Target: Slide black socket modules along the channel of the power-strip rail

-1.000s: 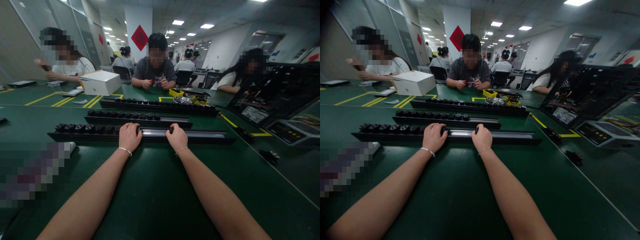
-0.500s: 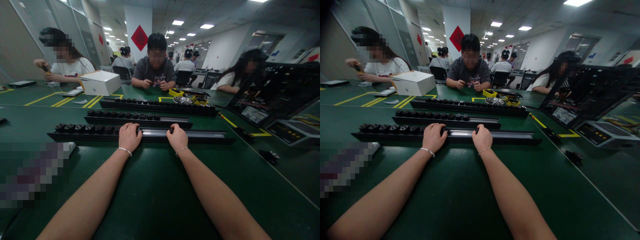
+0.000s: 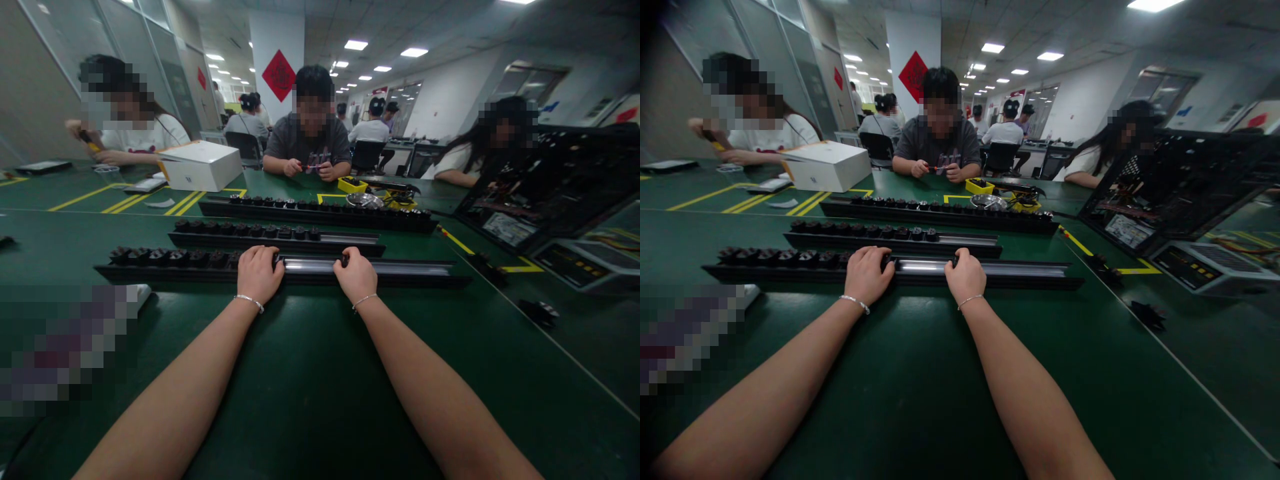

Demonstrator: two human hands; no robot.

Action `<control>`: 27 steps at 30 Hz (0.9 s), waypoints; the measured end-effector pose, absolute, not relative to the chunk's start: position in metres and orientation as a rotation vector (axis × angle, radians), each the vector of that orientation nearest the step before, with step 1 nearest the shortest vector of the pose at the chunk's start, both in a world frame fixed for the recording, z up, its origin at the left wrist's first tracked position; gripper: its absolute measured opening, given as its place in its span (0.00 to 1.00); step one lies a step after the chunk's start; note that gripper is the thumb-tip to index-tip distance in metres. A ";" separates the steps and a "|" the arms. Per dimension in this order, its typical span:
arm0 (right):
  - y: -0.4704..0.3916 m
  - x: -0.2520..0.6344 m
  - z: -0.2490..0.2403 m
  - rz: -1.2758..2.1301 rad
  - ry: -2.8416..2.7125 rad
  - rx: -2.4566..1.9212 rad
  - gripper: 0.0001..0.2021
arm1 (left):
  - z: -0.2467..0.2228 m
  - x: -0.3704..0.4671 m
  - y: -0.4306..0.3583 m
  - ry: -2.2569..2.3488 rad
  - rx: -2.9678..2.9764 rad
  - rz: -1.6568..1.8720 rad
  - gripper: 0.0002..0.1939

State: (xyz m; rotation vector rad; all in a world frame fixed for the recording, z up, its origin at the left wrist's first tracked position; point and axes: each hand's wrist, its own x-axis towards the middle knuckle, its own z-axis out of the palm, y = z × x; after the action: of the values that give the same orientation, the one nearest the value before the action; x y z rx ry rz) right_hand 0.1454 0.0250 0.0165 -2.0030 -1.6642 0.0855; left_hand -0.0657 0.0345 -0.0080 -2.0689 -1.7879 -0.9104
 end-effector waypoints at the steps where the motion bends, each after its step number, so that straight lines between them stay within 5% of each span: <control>1: 0.025 0.145 0.017 0.086 -1.665 -2.007 0.14 | -0.008 -0.066 0.034 -1.787 -2.069 -0.912 0.17; 27: 0.027 0.158 0.014 0.047 -1.612 -2.006 0.15 | -0.007 -0.066 0.034 -1.793 -2.083 -0.924 0.18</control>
State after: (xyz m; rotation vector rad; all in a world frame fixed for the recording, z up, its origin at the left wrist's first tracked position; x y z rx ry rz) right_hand 0.1575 0.0267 0.0136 -2.0061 -1.6122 0.0474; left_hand -0.0657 0.0341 -0.0074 -2.0833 -1.7926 -0.9242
